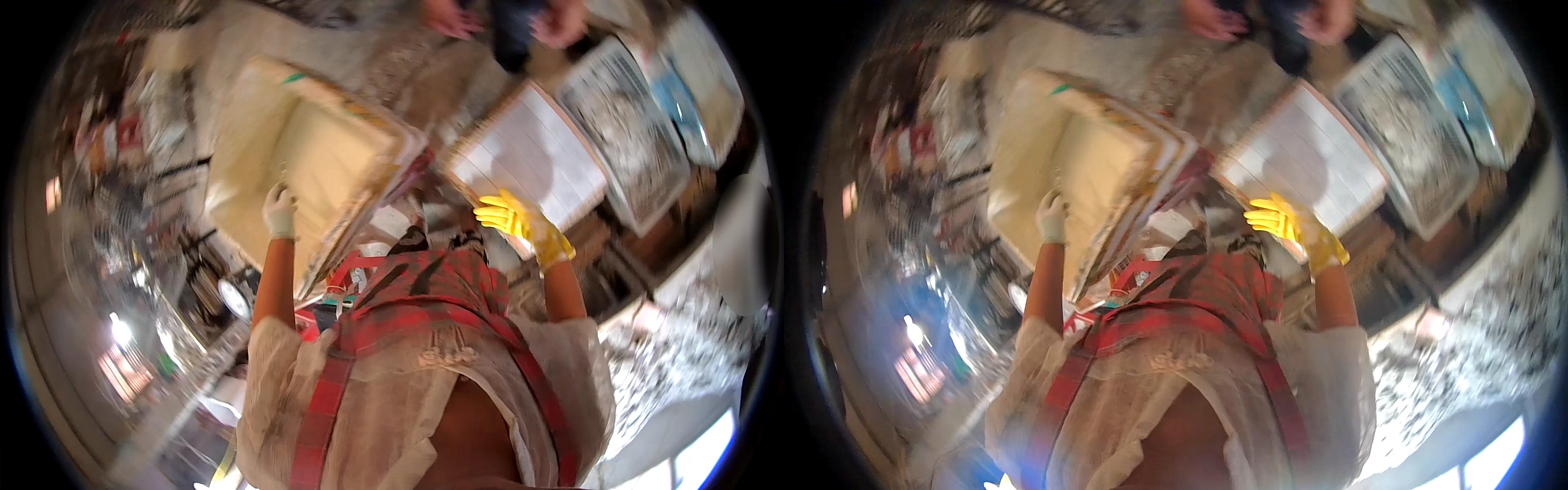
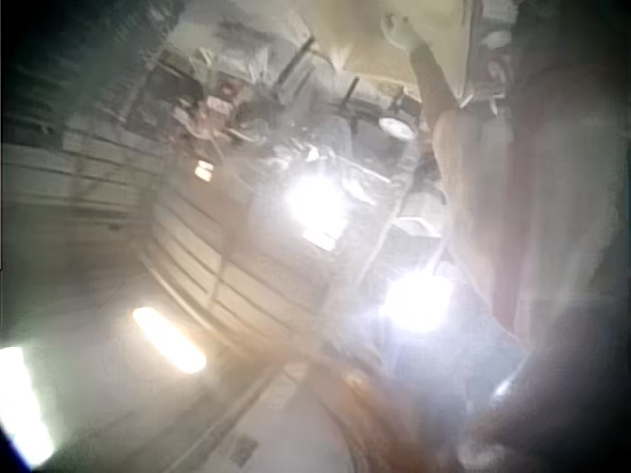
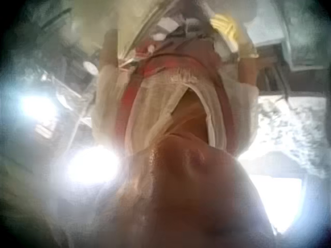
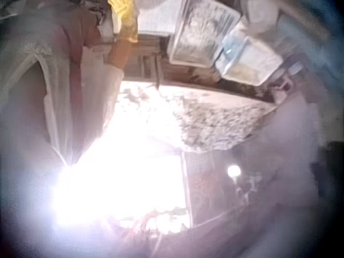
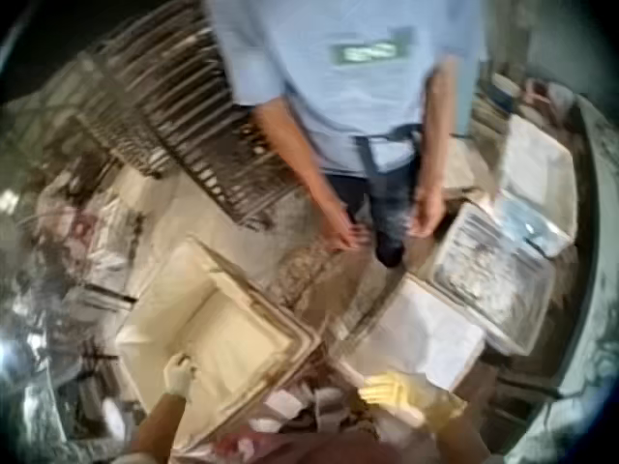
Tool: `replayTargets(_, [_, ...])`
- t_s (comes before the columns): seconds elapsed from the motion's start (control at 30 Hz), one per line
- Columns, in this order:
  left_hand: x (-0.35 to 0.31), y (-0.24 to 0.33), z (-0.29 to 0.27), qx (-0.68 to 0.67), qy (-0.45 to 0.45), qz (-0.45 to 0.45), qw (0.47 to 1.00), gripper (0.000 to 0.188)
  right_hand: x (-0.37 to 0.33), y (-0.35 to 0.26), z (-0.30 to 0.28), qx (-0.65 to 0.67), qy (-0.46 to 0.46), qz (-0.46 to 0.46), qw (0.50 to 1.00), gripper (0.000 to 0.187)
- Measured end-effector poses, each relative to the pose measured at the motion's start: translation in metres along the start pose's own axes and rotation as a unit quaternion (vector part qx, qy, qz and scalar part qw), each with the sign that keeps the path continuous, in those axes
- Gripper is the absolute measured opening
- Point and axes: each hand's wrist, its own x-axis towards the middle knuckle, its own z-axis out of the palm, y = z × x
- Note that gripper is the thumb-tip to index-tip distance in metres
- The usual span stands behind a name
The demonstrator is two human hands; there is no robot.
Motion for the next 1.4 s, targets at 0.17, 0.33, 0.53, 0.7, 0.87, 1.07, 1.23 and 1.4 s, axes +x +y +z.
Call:
replayTargets(0.17, [0.091,-0.102,-0.015,0.214,0.067,0.044,0.974,0.029,0.007,-0.074,0.152,-0.118,-0.017,-0.087,0.989,0.061])
replayTargets(0.33, [0.08,-0.131,0.041,0.192,0.078,0.06,0.977,0.027,0.013,-0.113,0.308,-0.364,-0.017,-0.123,0.923,0.06])
replayTargets(0.53, [0.025,-0.087,0.036,0.104,-0.046,-0.019,0.993,0.025,0.162,-0.076,0.419,-0.701,-0.132,-0.315,0.627,0.064])
replayTargets(0.7, [0.004,-0.069,0.005,0.081,-0.033,0.051,0.995,0.03,0.339,-0.033,0.408,-0.935,-0.075,-0.335,0.089,0.067])
replayTargets(0.87, [-0.005,-0.071,-0.019,0.004,0.042,0.025,0.999,0.029,0.391,-0.022,0.423,-0.951,-0.075,-0.241,0.18,0.059])
replayTargets(1.07, [0.046,-0.05,-0.023,-0.069,0.171,0.104,0.977,0.029,0.36,-0.031,0.409,-0.902,-0.124,-0.388,0.143,0.039])
replayTargets(1.23, [0.06,-0.012,-0.012,0.124,0.017,0.167,0.978,0.034,0.299,-0.048,0.427,-0.918,-0.088,-0.335,0.194,0.038])
replayTargets(1.4, [0.064,0.002,0.023,0.205,-0.09,0.217,0.95,0.038,0.273,-0.068,0.42,-0.919,-0.058,-0.349,0.174,0.048])
